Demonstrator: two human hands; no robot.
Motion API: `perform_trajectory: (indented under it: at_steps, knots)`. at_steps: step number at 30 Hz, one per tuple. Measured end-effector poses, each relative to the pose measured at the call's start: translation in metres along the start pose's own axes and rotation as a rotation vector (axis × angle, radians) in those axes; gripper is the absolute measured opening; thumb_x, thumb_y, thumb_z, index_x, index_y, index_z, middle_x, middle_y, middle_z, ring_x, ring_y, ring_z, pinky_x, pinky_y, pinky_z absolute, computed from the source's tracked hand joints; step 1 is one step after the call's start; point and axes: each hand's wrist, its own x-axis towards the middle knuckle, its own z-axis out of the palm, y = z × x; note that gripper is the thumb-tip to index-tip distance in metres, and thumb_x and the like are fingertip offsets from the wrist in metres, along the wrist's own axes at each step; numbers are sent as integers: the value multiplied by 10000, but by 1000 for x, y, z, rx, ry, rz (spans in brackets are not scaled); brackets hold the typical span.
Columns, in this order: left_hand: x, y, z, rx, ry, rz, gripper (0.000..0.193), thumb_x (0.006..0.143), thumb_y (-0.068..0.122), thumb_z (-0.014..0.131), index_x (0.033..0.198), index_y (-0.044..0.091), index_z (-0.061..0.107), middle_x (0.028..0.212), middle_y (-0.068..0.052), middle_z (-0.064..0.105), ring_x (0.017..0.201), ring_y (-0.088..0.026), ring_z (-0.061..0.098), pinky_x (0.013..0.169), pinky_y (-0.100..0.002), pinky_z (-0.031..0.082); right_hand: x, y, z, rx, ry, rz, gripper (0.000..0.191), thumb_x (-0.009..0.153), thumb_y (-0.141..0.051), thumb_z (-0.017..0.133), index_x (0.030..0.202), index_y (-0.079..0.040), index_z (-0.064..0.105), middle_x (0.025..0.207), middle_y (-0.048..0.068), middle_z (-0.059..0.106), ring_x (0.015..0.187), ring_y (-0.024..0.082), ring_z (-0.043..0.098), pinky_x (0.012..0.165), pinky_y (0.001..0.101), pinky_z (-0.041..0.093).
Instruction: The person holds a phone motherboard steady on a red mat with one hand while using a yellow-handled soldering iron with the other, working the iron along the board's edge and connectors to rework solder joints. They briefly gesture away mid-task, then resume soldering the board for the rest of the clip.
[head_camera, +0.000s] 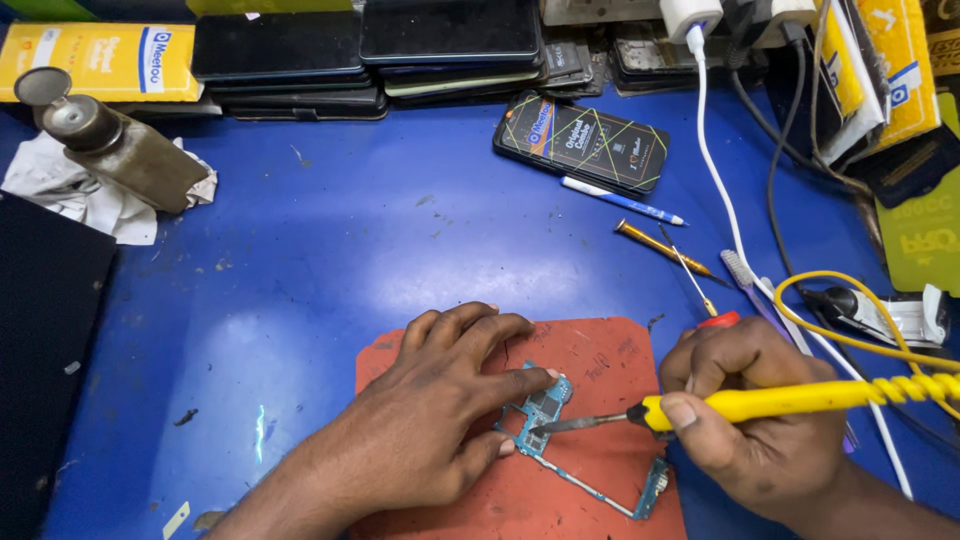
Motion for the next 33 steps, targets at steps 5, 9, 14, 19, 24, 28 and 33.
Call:
perform_trajectory:
  at_steps: [5, 9, 14, 19, 24, 28, 33]
  knots:
    - [0, 0, 1, -15, -16, -16, 565, 700, 179, 790, 1259, 162, 717, 1477, -186, 482, 1401, -430, 356, 1102, -580, 292, 1, 0, 1, 2, 18, -6, 197, 924, -52, 657, 955, -86, 466, 760, 42, 615, 651, 84, 571, 605, 251, 504]
    - [0, 0, 0, -7, -9, -10, 577, 690, 171, 794, 1262, 164, 719, 1478, -188, 479, 1402, -433, 352, 1107, -584, 289, 1, 0, 1, -41, 16, -5, 198, 909, -49, 660, 937, -86, 467, 758, 45, 628, 632, 77, 584, 576, 243, 505]
    - [0, 0, 0, -10, -4, 0, 580, 703, 182, 793, 1277, 159, 704, 1478, -182, 480, 1400, -422, 357, 1107, -577, 285, -1, 0, 0, -8, 13, 1, 201, 912, -33, 659, 953, -81, 469, 760, 47, 631, 639, 74, 586, 582, 231, 498]
    - [0, -1, 1, -9, -1, -10, 665, 686, 166, 774, 1335, 115, 640, 1490, -169, 473, 1405, -400, 364, 1116, -552, 288, -1, 1, 0, 15, 25, 4, 201, 921, -40, 659, 971, -79, 468, 774, 52, 624, 658, 78, 578, 609, 234, 501]
    - [0, -2, 0, -2, -3, -14, 678, 666, 131, 745, 1335, 115, 637, 1494, -157, 476, 1414, -379, 373, 1133, -541, 292, -1, 0, -1, 42, 27, 11, 192, 930, -45, 652, 986, -74, 471, 781, 60, 618, 671, 84, 576, 619, 240, 504]
    - [0, -2, 1, -4, 1, -6, 671, 665, 150, 757, 1324, 112, 639, 1485, -167, 473, 1404, -391, 363, 1123, -548, 285, -1, -2, -1, -23, 22, -1, 196, 927, -52, 651, 979, -79, 464, 775, 52, 620, 660, 72, 568, 610, 231, 499]
    - [-1, -1, 0, -13, -5, -21, 659, 678, 149, 759, 1326, 114, 641, 1488, -173, 470, 1413, -395, 356, 1120, -544, 288, 1, -2, 0, -3, 17, -16, 201, 935, -51, 653, 981, -83, 460, 774, 50, 613, 666, 76, 567, 625, 243, 499]
